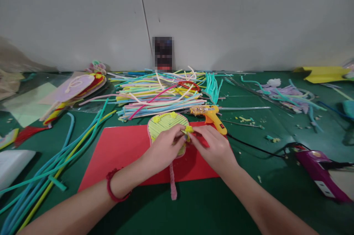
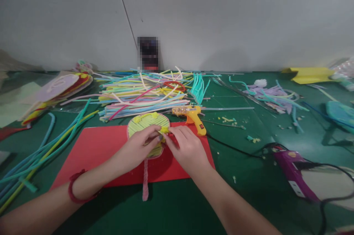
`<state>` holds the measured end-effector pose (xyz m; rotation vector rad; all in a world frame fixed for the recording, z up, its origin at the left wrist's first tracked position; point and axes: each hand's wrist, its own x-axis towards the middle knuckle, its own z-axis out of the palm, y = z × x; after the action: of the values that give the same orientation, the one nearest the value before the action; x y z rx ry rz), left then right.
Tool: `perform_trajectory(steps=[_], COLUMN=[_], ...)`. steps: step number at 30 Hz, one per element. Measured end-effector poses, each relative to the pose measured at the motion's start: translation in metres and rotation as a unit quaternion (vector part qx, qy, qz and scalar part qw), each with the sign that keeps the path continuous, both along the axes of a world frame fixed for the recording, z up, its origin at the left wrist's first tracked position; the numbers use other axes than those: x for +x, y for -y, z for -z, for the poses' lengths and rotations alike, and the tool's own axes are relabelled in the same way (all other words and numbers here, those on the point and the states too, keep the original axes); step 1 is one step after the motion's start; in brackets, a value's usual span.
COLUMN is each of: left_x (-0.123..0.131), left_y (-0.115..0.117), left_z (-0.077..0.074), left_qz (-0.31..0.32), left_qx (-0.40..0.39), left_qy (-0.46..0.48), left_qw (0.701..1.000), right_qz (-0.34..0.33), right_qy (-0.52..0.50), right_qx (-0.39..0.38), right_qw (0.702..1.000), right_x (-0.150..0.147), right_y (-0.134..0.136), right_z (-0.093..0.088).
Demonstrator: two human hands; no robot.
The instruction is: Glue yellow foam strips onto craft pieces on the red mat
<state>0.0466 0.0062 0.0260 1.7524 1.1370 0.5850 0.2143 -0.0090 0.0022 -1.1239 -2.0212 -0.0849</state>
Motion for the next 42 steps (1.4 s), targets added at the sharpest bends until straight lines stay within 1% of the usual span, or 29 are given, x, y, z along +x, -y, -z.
perform_trajectory(steps=[5, 11, 17, 25, 31, 36, 42], left_x=[0.0015, 0.0016, 0.001, 0.0018, 0.0019, 0.0012, 0.0009], left_y=[0.0006, -0.0014, -0.0007, 0.0001, 0.0016, 0.0016, 0.0015], left_z=[-0.0037, 0.0014, 0.0017, 0.0011, 0.001, 0.0009, -0.0001], left_qz=[-0.02, -0.051, -0.052, -0.057, -0.058, -0.053, -0.049], left_qx=[0.017, 0.058, 0.091, 0.105, 0.111, 0.11, 0.108], left_qy=[-0.014, -0.034, -0.06, -0.113, -0.124, -0.14, -0.142], left_qw=[1.0, 0.996, 0.993, 0.986, 0.984, 0.983, 0.983], right_qz=[-0.004, -0.017, -0.026, -0.04, -0.043, -0.051, -0.059], right_qy=[0.007, 0.011, 0.007, 0.01, 0.013, 0.02, 0.005], right_qx=[-0.01, -0.017, -0.011, -0.014, -0.013, -0.031, -0.033], right_qw=[1.0, 1.0, 1.0, 0.999, 0.999, 0.998, 0.998], right_x=[-0.0001, -0.0017, -0.001, -0.0013, 0.0008, 0.0013, 0.0012], right_y=[0.0003, 0.0012, 0.0018, 0.0004, 0.0, 0.0013, 0.0017], right_z=[0.0022, 0.0023, 0.0033, 0.0064, 0.0095, 0.0093, 0.0095])
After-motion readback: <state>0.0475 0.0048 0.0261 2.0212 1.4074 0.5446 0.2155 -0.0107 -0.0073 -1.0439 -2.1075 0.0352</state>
